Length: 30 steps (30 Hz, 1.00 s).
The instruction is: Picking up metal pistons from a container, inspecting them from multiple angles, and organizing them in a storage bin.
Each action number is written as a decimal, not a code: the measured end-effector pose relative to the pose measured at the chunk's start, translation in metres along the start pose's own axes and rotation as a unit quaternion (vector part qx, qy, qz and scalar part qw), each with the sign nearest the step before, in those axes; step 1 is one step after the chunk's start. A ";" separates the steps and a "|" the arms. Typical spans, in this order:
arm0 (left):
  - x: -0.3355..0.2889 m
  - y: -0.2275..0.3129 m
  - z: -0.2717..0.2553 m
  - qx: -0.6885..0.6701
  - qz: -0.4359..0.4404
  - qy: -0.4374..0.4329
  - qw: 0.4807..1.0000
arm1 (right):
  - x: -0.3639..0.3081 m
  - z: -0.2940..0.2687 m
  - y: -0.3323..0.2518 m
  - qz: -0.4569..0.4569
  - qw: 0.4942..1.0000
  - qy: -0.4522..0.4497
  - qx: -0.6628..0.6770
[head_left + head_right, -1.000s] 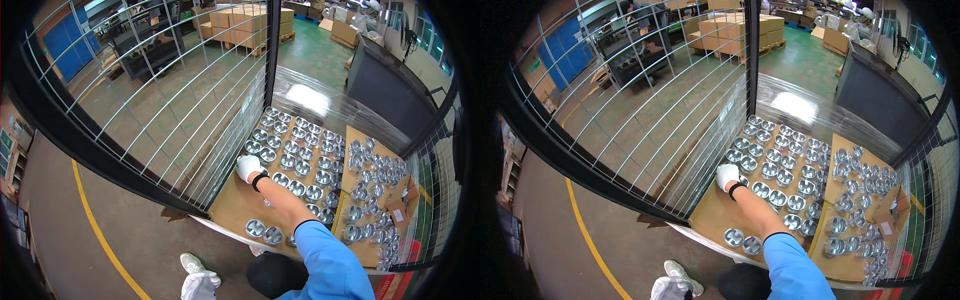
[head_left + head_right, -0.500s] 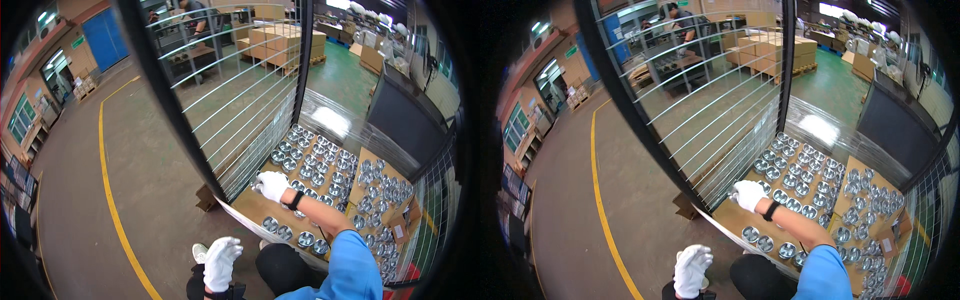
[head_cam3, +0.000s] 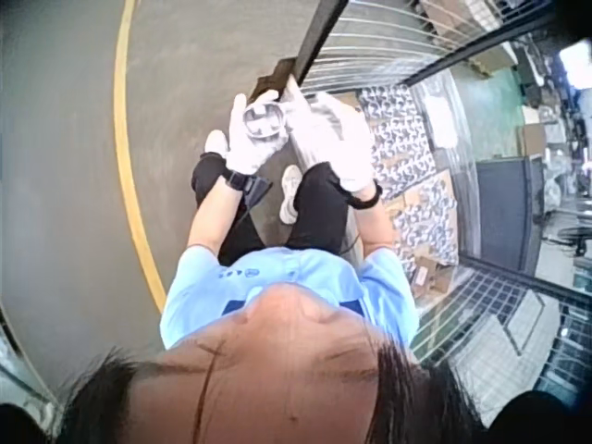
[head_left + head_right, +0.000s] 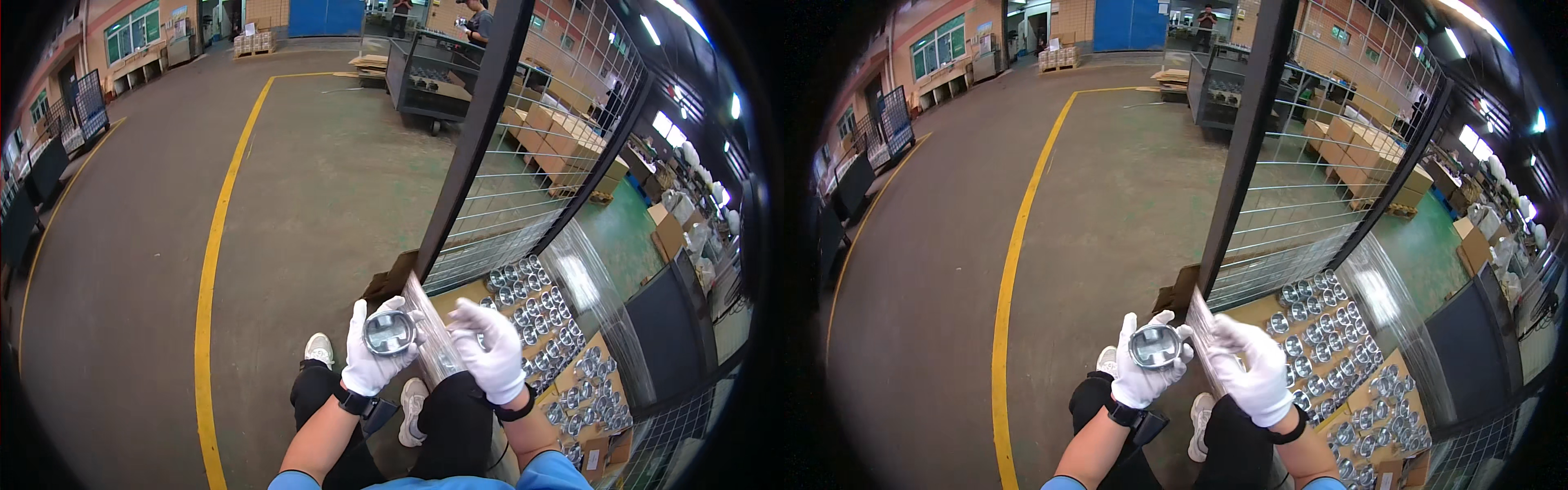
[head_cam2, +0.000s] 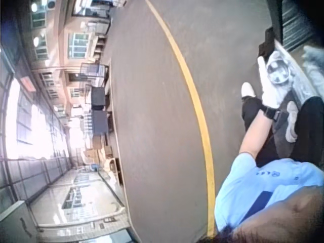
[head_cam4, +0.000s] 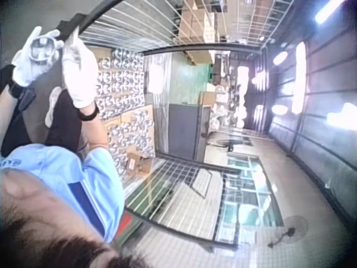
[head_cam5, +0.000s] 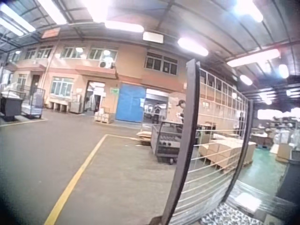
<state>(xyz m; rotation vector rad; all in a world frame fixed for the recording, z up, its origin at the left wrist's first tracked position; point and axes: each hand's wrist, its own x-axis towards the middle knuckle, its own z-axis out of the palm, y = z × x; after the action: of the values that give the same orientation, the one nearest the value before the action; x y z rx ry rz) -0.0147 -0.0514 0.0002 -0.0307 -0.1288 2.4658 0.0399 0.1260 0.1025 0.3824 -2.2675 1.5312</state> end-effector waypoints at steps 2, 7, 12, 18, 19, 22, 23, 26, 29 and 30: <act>-0.016 0.008 -0.001 -0.004 0.003 -0.015 1.000 | -0.003 0.004 -0.014 0.125 0.972 -0.019 0.196; -0.038 0.016 0.001 0.060 0.017 -0.043 0.997 | -0.001 0.030 -0.037 0.194 0.952 -0.111 0.209; -0.029 0.006 0.008 0.445 0.214 0.018 0.870 | -0.001 0.048 -0.017 0.379 0.859 -0.239 0.246; -0.073 0.037 -0.001 0.698 0.396 -0.002 0.596 | -0.017 0.108 0.022 0.343 0.828 -0.257 0.361; -0.074 0.039 -0.006 0.730 0.393 0.007 0.559 | -0.014 0.107 0.018 0.300 0.869 -0.253 0.303; -0.072 0.026 -0.002 0.767 0.389 0.012 0.510 | -0.015 0.112 0.024 0.274 0.869 -0.202 0.358; -0.074 0.024 0.000 0.768 0.399 0.028 0.501 | -0.016 0.115 0.031 0.254 0.880 -0.210 0.342; -0.075 0.014 0.008 0.744 0.444 -0.015 0.499 | -0.016 0.116 0.034 0.197 0.908 -0.187 0.318; -0.069 0.014 0.014 0.694 0.445 0.092 0.559 | -0.010 0.105 0.042 0.129 0.891 -0.169 0.401; -0.072 0.026 -0.004 0.671 0.451 0.135 0.573 | -0.008 0.096 0.036 0.157 0.793 -0.180 0.560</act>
<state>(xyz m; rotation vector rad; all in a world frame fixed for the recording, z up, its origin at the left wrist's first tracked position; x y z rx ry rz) 0.0256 -0.1162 -0.0075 0.2392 2.4066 2.6506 0.0164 0.0504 0.0367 0.6469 -1.3660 3.1102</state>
